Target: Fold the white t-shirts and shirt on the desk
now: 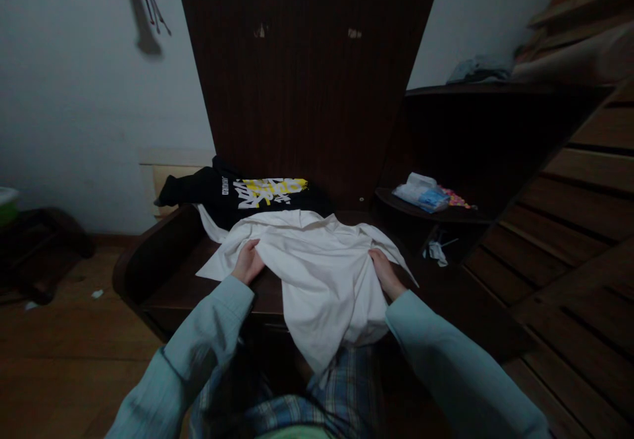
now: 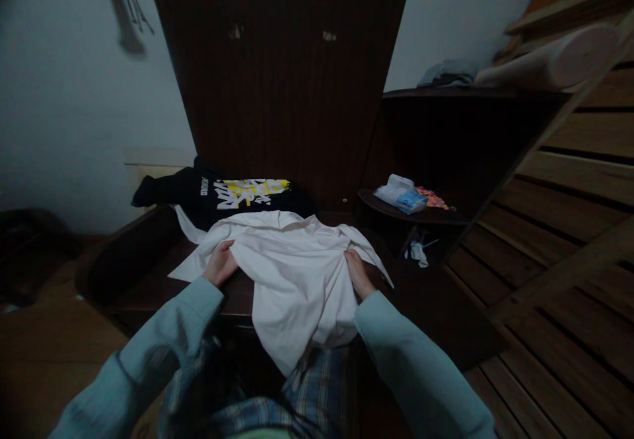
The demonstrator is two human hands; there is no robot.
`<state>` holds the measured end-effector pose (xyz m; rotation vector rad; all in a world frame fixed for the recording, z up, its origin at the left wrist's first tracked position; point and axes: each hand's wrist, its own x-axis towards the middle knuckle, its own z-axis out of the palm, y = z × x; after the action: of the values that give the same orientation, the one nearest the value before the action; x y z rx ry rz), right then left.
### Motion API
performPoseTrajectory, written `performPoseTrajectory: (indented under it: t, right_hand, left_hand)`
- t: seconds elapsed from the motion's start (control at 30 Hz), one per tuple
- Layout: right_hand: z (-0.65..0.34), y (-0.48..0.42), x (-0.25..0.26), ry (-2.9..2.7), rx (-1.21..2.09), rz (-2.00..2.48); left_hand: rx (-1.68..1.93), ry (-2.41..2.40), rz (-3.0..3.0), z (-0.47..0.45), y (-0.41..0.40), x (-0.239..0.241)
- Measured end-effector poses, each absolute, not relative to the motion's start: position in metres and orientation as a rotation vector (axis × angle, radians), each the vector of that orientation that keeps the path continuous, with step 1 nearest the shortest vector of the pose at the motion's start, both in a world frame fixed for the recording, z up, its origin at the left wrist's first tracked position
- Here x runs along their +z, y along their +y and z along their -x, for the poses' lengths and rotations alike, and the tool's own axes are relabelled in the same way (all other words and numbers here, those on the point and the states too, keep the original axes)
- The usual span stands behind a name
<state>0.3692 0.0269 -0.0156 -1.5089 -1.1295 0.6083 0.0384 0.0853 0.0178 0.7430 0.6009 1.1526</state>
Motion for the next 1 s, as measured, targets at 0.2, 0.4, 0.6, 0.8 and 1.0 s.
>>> performPoseTrajectory:
  t: [0.2, 0.4, 0.6, 0.8, 1.0]
  right_hand:
    - [-0.372, 0.034, -0.012, -1.122, 0.661, 1.435]
    - [-0.394, 0.03, 0.016, -1.078, 0.634, 1.389]
    - [-0.447, 0.016, 0.051, -0.974, 0.433, 1.407]
    - [-0.476, 0.01, 0.053, -1.2, 0.39, 1.624]
    - [-0.444, 0.021, 0.047, -1.735, 0.093, 1.948]
  left_hand:
    - [1.072, 0.62, -0.951, -0.037, 0.071, 0.023]
    - [0.996, 0.88, -1.165, -0.021, 0.068, 0.03]
    - [1.013, 1.221, -1.432, 0.021, 0.061, 0.056]
    - [0.832, 1.561, -1.706, 0.06, 0.067, 0.071]
    - [0.613, 1.725, -2.414, 0.027, 0.071, 0.062]
